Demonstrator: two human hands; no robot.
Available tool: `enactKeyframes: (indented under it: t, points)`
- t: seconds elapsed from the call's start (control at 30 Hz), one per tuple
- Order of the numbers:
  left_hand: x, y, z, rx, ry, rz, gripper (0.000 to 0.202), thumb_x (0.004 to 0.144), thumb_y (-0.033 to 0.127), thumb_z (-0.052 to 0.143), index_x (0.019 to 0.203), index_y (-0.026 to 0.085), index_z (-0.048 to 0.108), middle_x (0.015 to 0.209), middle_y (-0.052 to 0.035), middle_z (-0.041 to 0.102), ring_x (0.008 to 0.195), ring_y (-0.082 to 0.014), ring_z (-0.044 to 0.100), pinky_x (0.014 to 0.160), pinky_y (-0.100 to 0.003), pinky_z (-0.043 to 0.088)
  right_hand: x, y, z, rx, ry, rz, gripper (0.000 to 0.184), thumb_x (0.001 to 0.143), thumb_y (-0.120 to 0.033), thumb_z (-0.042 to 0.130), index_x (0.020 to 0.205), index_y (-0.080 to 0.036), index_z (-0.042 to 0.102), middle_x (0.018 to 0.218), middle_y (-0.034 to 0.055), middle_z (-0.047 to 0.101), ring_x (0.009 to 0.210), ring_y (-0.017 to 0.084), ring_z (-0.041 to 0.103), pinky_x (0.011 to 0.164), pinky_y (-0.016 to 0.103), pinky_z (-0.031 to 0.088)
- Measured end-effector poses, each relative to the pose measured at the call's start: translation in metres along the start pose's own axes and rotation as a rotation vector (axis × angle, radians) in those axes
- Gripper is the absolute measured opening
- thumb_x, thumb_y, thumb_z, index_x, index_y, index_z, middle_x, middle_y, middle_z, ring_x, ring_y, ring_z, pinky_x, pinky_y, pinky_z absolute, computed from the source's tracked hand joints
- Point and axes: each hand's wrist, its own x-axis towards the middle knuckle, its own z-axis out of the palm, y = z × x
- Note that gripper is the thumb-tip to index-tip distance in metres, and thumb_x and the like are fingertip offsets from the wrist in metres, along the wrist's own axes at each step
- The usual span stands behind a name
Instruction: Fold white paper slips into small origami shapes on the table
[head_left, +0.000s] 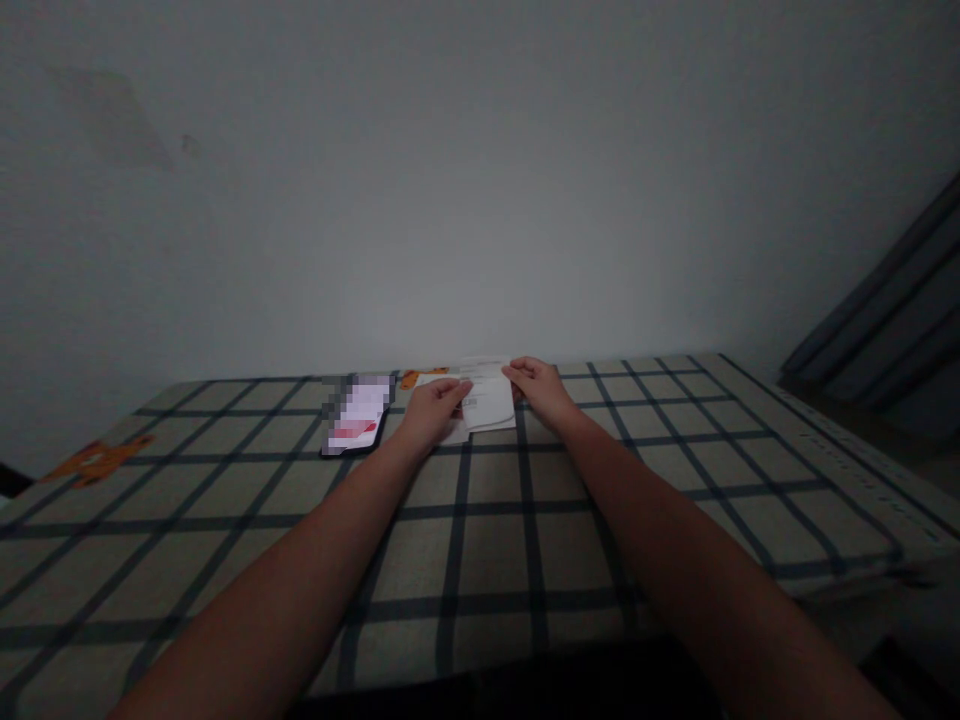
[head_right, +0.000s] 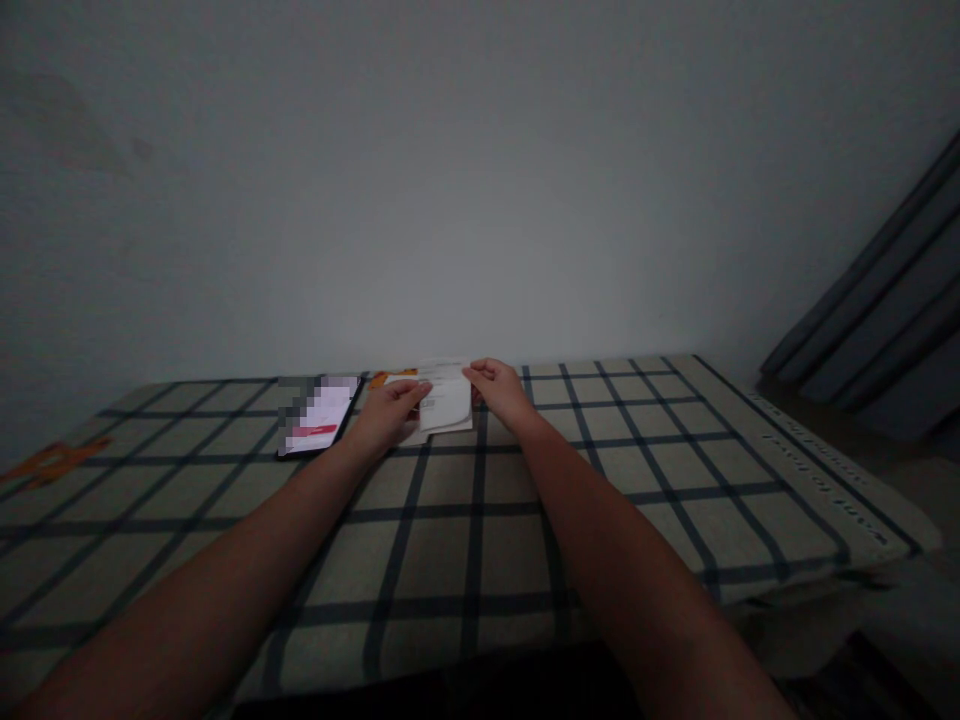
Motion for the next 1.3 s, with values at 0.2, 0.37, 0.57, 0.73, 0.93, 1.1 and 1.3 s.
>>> enactKeyframes:
  t: [0.2, 0.37, 0.57, 0.73, 0.93, 1.1, 1.3]
  points:
    - [0.002, 0.001, -0.003, 0.05, 0.02, 0.105, 0.038, 0.065, 0.048, 0.063, 0.078, 0.013, 0.066, 0.069, -0.0051, 0.063, 0.059, -0.0137, 0.055, 0.053, -0.024, 0.04, -0.005, -0.004, 0.002, -0.036, -0.079, 0.041, 0.028, 0.068, -0.04, 0.06, 0.08, -0.015, 0.057, 0.072, 0.0018, 0.059, 0.057, 0.009, 0.052, 0.053, 0.022, 0.042]
    - [-0.001, 0.004, 0.0, -0.039, -0.068, 0.022, 0.038, 0.067, 0.047, 0.062, 0.087, 0.015, 0.065, 0.08, -0.0068, 0.065, 0.065, -0.0149, 0.057, 0.054, -0.025, 0.044, -0.006, -0.01, 0.0, -0.096, -0.006, -0.005, 0.027, 0.068, -0.041, 0.059, 0.072, -0.015, 0.054, 0.059, -0.0012, 0.056, 0.05, 0.008, 0.048, 0.048, 0.021, 0.037]
    - [0.0, 0.003, -0.002, 0.095, -0.046, 0.033, 0.032, 0.067, 0.044, 0.062, 0.078, 0.014, 0.066, 0.065, -0.0035, 0.061, 0.054, -0.0111, 0.052, 0.05, -0.022, 0.04, -0.001, -0.004, -0.002, -0.067, 0.016, -0.003, 0.029, 0.068, -0.044, 0.059, 0.073, -0.015, 0.055, 0.06, -0.0008, 0.057, 0.049, 0.008, 0.049, 0.048, 0.02, 0.039]
    - [0.003, 0.002, -0.005, 0.088, -0.002, 0.094, 0.034, 0.068, 0.043, 0.062, 0.08, 0.012, 0.066, 0.065, -0.0028, 0.06, 0.054, -0.01, 0.05, 0.049, -0.021, 0.039, -0.002, -0.002, 0.0, -0.043, -0.097, 0.043, 0.029, 0.068, -0.043, 0.059, 0.073, -0.015, 0.056, 0.061, -0.0008, 0.056, 0.05, 0.008, 0.05, 0.05, 0.021, 0.041]
    - [-0.001, 0.004, 0.0, -0.042, -0.119, 0.024, 0.037, 0.069, 0.044, 0.061, 0.09, 0.014, 0.064, 0.08, -0.0058, 0.063, 0.066, -0.0142, 0.058, 0.056, -0.026, 0.049, -0.003, -0.005, -0.002, -0.127, -0.014, -0.017, 0.028, 0.069, -0.043, 0.058, 0.068, -0.015, 0.054, 0.054, -0.0027, 0.053, 0.046, 0.007, 0.046, 0.046, 0.019, 0.035]
    - [-0.001, 0.002, -0.001, 0.019, -0.127, 0.007, 0.034, 0.068, 0.044, 0.062, 0.083, 0.014, 0.063, 0.072, -0.0045, 0.063, 0.059, -0.0138, 0.061, 0.055, -0.025, 0.048, -0.001, -0.003, -0.003, -0.111, 0.019, -0.032, 0.028, 0.07, -0.043, 0.057, 0.067, -0.015, 0.053, 0.054, -0.0022, 0.054, 0.046, 0.007, 0.048, 0.046, 0.02, 0.036]
    - [0.001, 0.001, -0.004, 0.1, -0.115, 0.053, 0.031, 0.07, 0.044, 0.06, 0.077, 0.015, 0.063, 0.054, -0.0003, 0.058, 0.042, -0.0087, 0.049, 0.041, -0.019, 0.036, -0.003, -0.004, -0.001, -0.066, 0.01, -0.029, 0.027, 0.069, -0.042, 0.058, 0.069, -0.016, 0.052, 0.053, -0.0032, 0.053, 0.045, 0.007, 0.047, 0.045, 0.019, 0.035]
